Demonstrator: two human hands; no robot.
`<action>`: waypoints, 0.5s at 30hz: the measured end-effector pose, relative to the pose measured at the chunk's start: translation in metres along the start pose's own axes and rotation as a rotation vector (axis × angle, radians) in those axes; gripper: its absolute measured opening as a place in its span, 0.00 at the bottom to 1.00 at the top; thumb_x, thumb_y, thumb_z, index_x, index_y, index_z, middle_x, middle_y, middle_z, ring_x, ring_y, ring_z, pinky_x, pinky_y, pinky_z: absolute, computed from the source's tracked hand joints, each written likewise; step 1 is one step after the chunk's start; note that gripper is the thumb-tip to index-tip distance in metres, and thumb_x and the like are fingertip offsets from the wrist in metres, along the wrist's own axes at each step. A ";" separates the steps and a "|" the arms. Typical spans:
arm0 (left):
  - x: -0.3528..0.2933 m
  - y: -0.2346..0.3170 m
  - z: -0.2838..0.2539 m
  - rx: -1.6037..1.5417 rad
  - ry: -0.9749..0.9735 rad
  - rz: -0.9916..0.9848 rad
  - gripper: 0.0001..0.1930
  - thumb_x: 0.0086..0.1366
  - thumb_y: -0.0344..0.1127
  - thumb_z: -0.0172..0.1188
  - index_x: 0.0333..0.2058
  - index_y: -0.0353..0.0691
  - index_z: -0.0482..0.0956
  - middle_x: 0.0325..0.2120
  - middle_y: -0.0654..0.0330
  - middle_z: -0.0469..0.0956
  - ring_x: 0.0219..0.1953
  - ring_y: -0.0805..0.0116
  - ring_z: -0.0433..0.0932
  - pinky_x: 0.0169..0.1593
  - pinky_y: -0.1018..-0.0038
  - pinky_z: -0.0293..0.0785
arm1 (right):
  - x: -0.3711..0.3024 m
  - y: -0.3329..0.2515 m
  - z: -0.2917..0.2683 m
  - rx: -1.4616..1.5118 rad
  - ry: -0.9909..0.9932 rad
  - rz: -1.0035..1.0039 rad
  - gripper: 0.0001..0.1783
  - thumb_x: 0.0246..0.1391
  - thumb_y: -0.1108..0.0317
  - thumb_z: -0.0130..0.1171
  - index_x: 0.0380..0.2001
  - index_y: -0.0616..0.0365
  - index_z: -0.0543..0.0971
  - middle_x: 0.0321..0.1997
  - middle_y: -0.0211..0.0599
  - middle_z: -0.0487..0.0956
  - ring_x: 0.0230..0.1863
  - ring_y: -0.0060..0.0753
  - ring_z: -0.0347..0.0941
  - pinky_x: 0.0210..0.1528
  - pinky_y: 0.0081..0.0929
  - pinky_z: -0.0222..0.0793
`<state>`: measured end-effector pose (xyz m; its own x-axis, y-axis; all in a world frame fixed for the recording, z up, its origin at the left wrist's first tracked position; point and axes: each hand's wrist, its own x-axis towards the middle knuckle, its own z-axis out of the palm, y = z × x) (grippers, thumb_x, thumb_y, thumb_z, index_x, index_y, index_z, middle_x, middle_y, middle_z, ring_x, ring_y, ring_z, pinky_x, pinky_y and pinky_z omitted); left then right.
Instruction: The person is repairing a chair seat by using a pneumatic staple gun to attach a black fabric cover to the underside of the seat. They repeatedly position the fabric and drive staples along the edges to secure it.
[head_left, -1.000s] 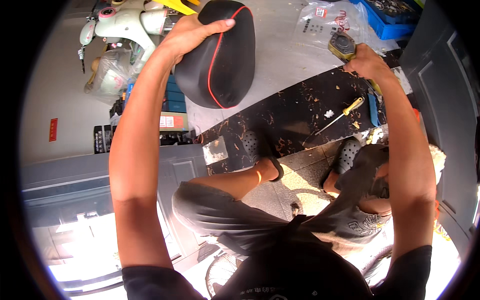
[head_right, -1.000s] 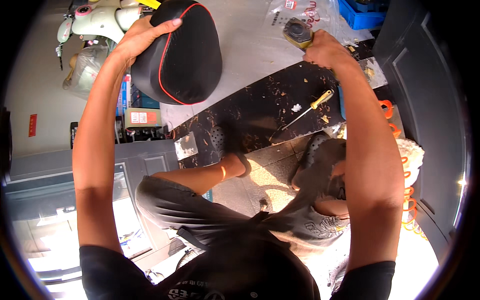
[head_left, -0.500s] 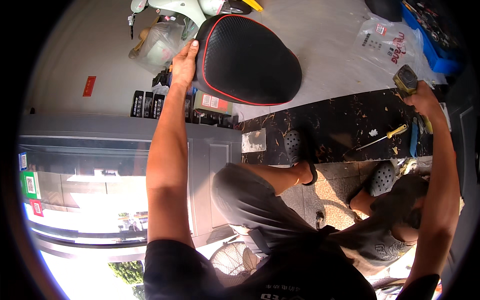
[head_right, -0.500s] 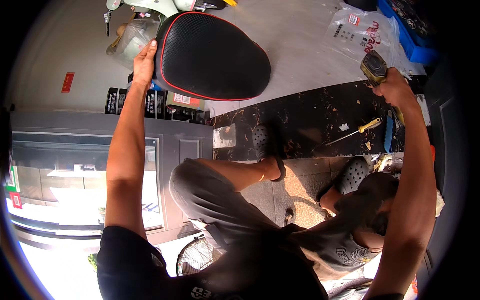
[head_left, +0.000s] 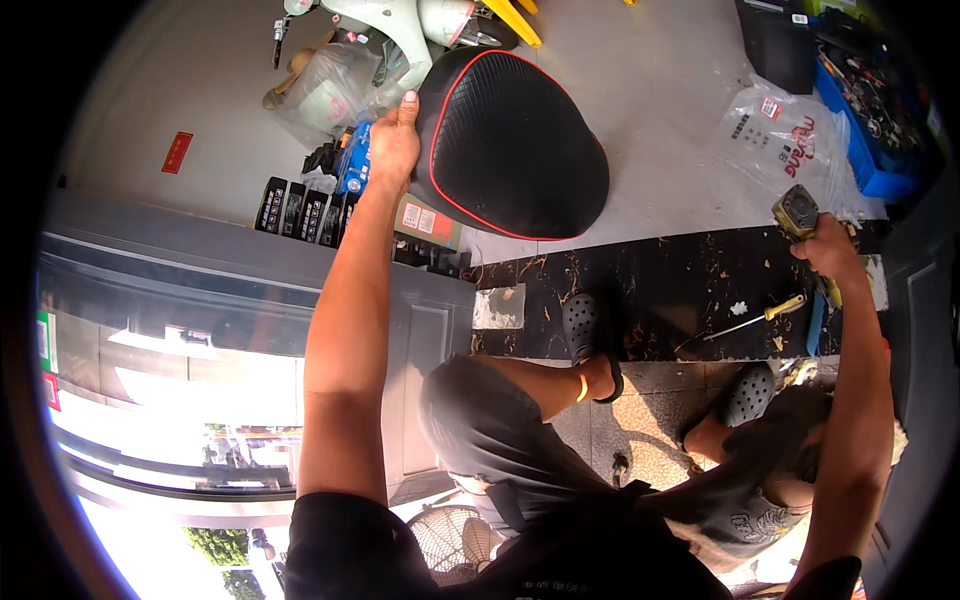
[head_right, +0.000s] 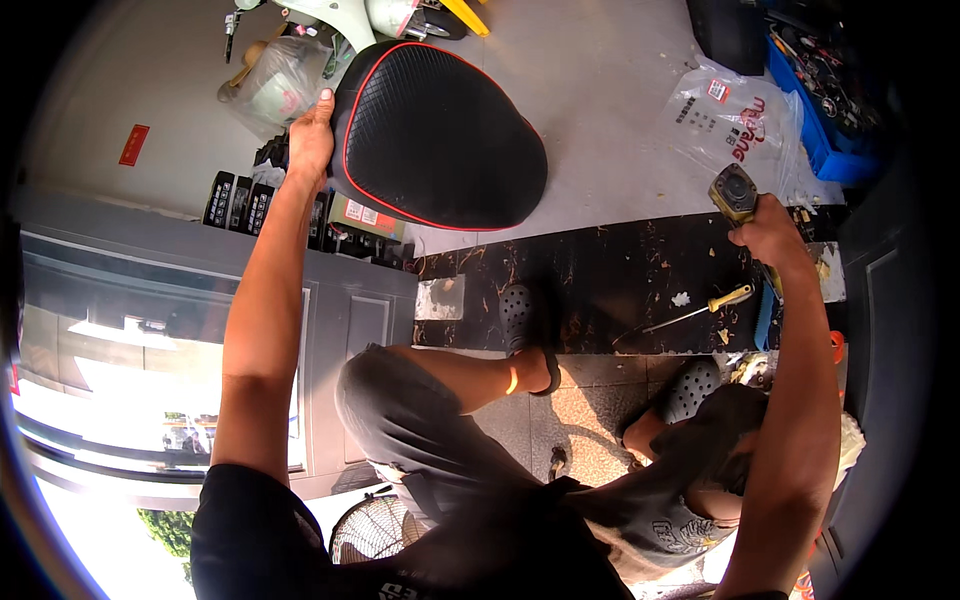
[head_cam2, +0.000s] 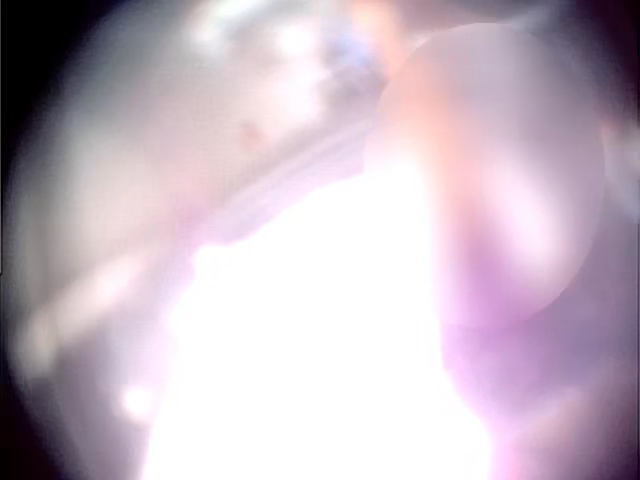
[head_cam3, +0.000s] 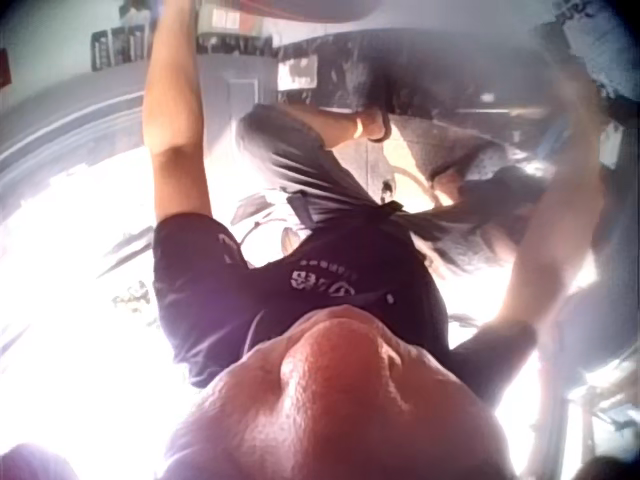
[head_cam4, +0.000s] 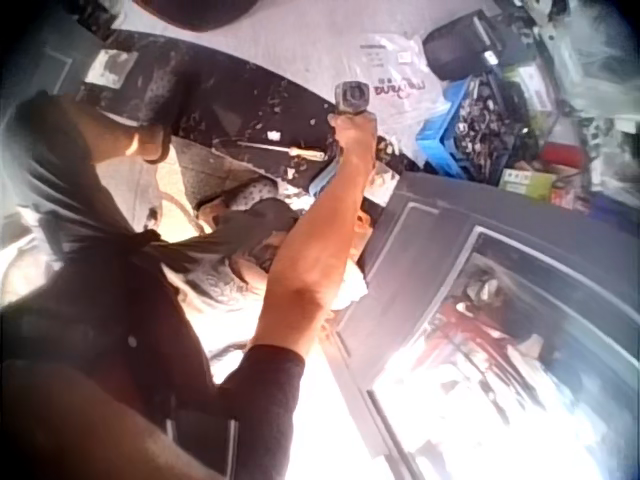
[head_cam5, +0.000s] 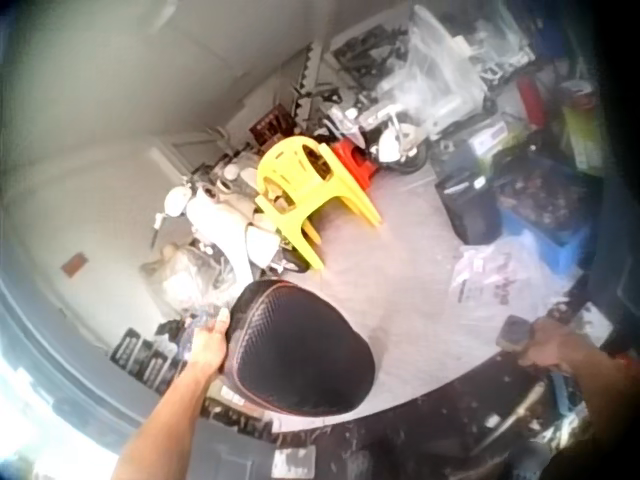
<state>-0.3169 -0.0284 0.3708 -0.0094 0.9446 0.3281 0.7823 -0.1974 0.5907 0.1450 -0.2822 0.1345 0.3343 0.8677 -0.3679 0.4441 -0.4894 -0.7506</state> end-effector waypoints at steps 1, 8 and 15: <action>0.001 -0.002 -0.006 -0.022 -0.047 -0.014 0.37 0.69 0.63 0.52 0.51 0.26 0.78 0.44 0.44 0.81 0.46 0.61 0.76 0.54 0.68 0.69 | 0.000 -0.002 0.002 0.006 -0.008 0.016 0.14 0.41 0.74 0.68 0.33 0.70 0.80 0.21 0.44 0.78 0.17 0.33 0.73 0.21 0.33 0.67; -0.056 0.051 0.009 0.263 -0.312 0.191 0.52 0.45 0.72 0.71 0.47 0.20 0.71 0.36 0.41 0.80 0.45 0.57 0.79 0.51 0.63 0.73 | 0.004 0.007 0.000 -0.081 0.043 -0.037 0.16 0.41 0.71 0.69 0.34 0.71 0.80 0.24 0.43 0.80 0.19 0.33 0.75 0.22 0.31 0.71; -0.177 0.127 0.074 0.504 -0.386 0.663 0.33 0.43 0.55 0.77 0.37 0.32 0.76 0.25 0.47 0.82 0.31 0.49 0.84 0.37 0.60 0.79 | 0.004 -0.010 0.000 -0.070 0.004 0.007 0.16 0.45 0.67 0.68 0.34 0.69 0.80 0.26 0.41 0.80 0.22 0.32 0.75 0.27 0.31 0.72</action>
<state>-0.1697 -0.2010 0.3329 0.6761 0.7186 0.1628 0.7332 -0.6780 -0.0519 0.1420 -0.2736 0.1410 0.3409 0.8638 -0.3710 0.4988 -0.5007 -0.7074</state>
